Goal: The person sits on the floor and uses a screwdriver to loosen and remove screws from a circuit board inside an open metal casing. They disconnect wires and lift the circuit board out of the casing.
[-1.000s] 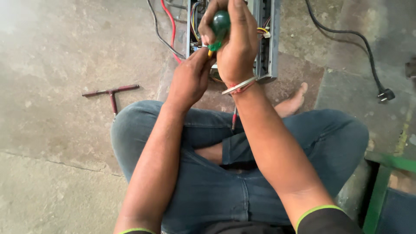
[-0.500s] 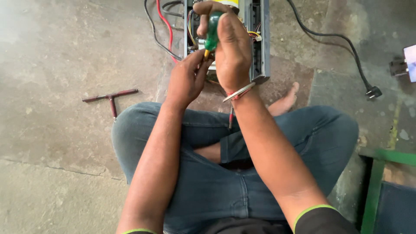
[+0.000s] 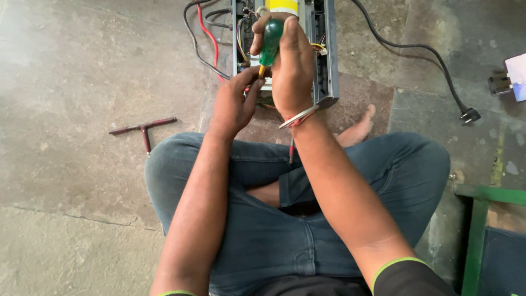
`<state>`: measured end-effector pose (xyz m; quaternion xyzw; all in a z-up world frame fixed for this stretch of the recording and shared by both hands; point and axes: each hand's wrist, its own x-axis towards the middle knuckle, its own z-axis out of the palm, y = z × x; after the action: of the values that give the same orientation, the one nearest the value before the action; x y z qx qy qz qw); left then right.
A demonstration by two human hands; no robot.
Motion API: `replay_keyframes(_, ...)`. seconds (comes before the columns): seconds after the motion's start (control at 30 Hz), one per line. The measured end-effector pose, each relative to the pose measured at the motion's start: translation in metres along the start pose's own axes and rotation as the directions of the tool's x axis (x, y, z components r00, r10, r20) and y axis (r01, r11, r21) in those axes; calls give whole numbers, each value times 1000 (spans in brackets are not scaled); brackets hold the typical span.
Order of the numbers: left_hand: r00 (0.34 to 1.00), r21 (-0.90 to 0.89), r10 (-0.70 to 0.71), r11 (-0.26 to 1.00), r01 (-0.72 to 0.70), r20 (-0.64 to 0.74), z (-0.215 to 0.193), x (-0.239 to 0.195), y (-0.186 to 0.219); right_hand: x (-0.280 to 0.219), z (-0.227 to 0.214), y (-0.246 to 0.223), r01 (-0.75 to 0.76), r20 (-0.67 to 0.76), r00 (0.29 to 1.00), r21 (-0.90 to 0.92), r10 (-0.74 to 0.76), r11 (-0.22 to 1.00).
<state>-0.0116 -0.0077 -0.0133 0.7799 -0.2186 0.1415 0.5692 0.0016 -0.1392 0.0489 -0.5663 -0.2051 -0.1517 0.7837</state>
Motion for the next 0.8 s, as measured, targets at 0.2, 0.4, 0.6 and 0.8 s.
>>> replay_keyframes(0.2,967,-17,-238,971,237,-93,3,8,-1,8,5,-8,56,11,998,-28,-56,998)
replay_keyframes(0.4,996,-53,-25,998,21,-85,5,4,4,6,9,-11,59,-37,997,-119,-64,991)
replay_keyframes(0.6,991,126,-94,986,105,-94,3,8,-1,9,10,-14,75,36,997,-34,-74,997)
replay_keyframes(0.8,996,7,14,1000,-13,-88,6,1,3,12,9,-17,64,62,996,-76,-59,995)
